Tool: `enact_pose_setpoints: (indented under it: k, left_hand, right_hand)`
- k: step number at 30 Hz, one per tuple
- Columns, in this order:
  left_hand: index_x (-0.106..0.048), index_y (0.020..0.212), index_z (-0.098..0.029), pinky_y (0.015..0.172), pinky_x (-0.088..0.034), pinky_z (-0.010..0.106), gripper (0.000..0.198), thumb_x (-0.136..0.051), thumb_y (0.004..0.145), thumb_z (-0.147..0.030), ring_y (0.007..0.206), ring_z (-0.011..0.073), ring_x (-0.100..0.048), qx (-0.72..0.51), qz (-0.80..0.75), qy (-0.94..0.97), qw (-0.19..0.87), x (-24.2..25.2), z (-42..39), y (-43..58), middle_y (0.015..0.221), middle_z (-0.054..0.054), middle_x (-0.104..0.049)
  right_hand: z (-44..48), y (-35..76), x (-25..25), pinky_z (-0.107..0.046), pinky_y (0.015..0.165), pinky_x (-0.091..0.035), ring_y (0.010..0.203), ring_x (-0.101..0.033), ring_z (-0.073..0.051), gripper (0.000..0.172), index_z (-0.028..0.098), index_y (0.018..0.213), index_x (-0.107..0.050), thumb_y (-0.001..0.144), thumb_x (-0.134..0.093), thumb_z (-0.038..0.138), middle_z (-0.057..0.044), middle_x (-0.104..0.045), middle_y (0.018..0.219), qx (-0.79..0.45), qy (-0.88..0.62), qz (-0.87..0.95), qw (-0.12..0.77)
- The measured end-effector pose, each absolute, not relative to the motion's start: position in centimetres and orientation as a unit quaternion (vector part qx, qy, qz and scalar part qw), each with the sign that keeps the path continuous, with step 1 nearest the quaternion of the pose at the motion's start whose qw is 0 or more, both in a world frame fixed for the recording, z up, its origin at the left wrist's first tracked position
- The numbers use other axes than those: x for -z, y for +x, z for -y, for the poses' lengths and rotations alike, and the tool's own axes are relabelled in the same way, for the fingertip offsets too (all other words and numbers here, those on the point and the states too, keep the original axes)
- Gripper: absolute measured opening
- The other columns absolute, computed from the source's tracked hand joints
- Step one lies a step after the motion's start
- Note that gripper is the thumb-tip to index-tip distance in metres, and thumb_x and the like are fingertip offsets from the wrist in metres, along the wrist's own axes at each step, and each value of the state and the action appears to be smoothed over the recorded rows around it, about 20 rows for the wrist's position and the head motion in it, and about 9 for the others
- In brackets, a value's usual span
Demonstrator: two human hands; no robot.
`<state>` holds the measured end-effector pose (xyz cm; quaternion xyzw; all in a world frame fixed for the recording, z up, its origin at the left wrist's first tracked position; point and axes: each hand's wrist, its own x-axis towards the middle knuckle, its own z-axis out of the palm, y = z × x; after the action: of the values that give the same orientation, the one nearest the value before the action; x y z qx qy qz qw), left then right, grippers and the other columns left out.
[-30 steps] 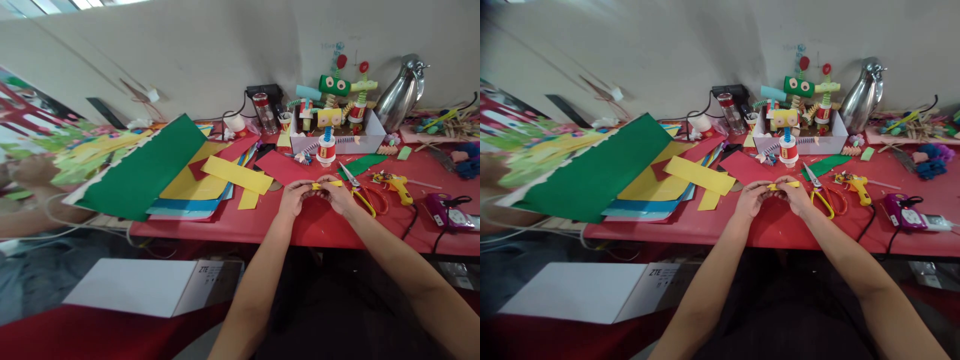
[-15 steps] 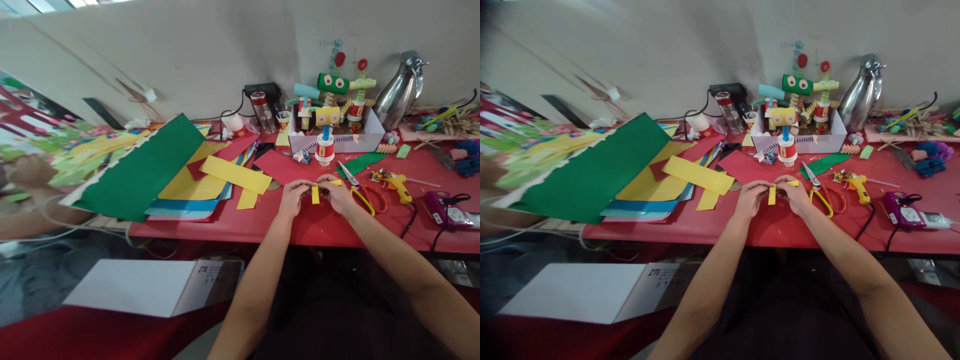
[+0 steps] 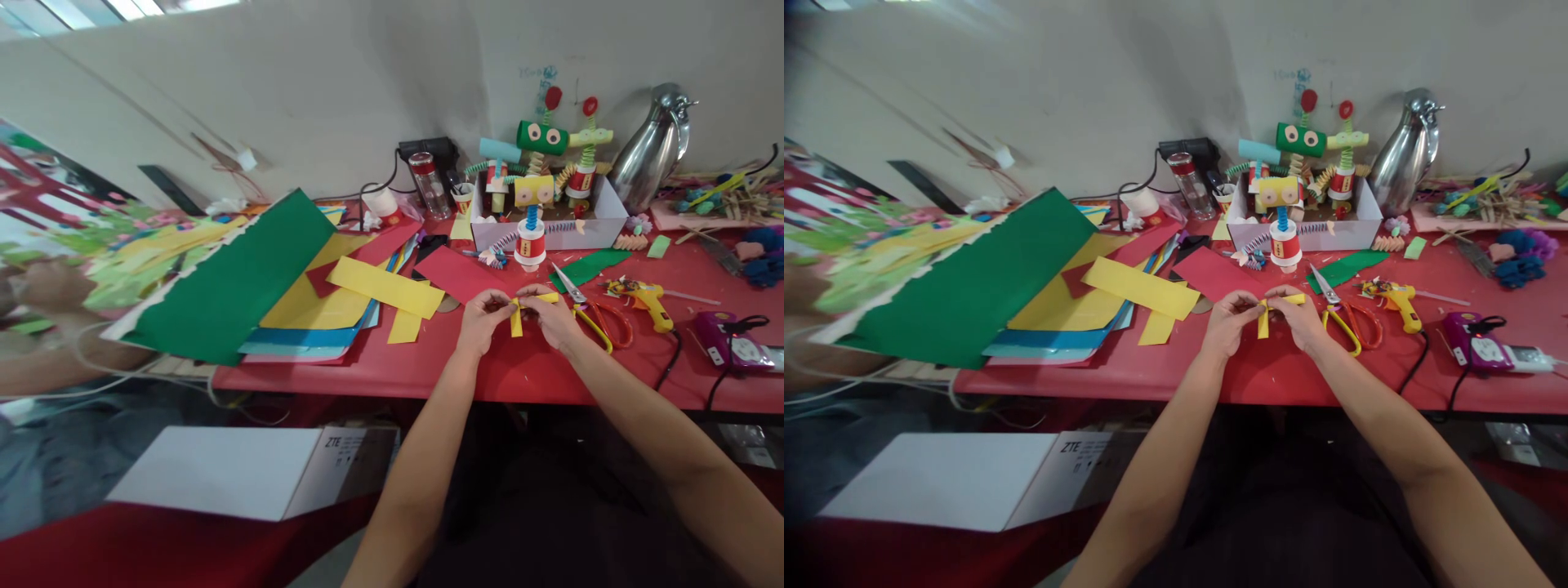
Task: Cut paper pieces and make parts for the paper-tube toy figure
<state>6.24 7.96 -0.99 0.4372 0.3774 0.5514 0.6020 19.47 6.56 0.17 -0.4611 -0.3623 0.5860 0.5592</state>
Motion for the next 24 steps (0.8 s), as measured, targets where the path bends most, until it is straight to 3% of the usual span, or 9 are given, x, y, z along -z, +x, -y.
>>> enact_pose_setpoints:
  k: [5,12,19,24]
  left_hand:
    - [-0.064,0.077,-0.020,0.068,-0.045,0.022,0.033,-0.084,0.050,-0.016,0.070,0.0106,-0.057,-0.571,-0.373,0.414,0.603,1.0,-8.1,6.2,0.073,-0.003,-0.063]
    - [-0.075,0.079,-0.020,0.079,-0.049,0.030,0.021,-0.080,0.059,-0.023,0.080,0.0168,-0.064,-0.534,-0.357,0.464,0.610,1.4,-8.0,6.0,0.081,0.003,-0.073]
    - [-0.076,0.075,-0.019,0.077,-0.051,0.032,0.017,-0.079,0.060,-0.025,0.072,0.0157,-0.064,-0.557,-0.411,0.465,0.552,1.9,-8.3,6.2,0.073,0.002,-0.072]
    - [-0.074,0.071,-0.019,0.069,-0.052,0.028,0.017,-0.080,0.058,-0.027,0.065,0.0130,-0.062,-0.584,-0.387,0.425,0.573,1.7,-8.3,6.3,0.068,0.001,-0.071]
  right_hand:
    - [-6.7,19.5,0.2,-0.032,0.072,-0.050,0.069,-0.063,-0.016,0.023,0.022,0.070,-0.068,0.054,-0.080,0.032,0.002,-0.069,0.067,-0.552,-0.449,0.409,0.571]
    - [-7.3,20.5,1.2,-0.037,0.081,-0.052,0.080,-0.068,-0.022,0.010,0.023,0.070,-0.071,0.067,-0.073,0.032,-0.003,-0.074,0.080,-0.387,-0.485,0.552,0.557]
    - [-7.3,20.3,1.7,-0.035,0.066,-0.055,0.070,-0.068,-0.022,0.026,0.019,0.077,-0.068,0.066,-0.074,0.041,-0.006,-0.073,0.076,-0.396,-0.493,0.553,0.542]
    - [-7.0,19.8,1.5,-0.032,0.066,-0.055,0.070,-0.068,-0.019,0.023,0.020,0.079,-0.067,0.067,-0.073,0.039,-0.003,-0.072,0.076,-0.400,-0.456,0.571,0.553]
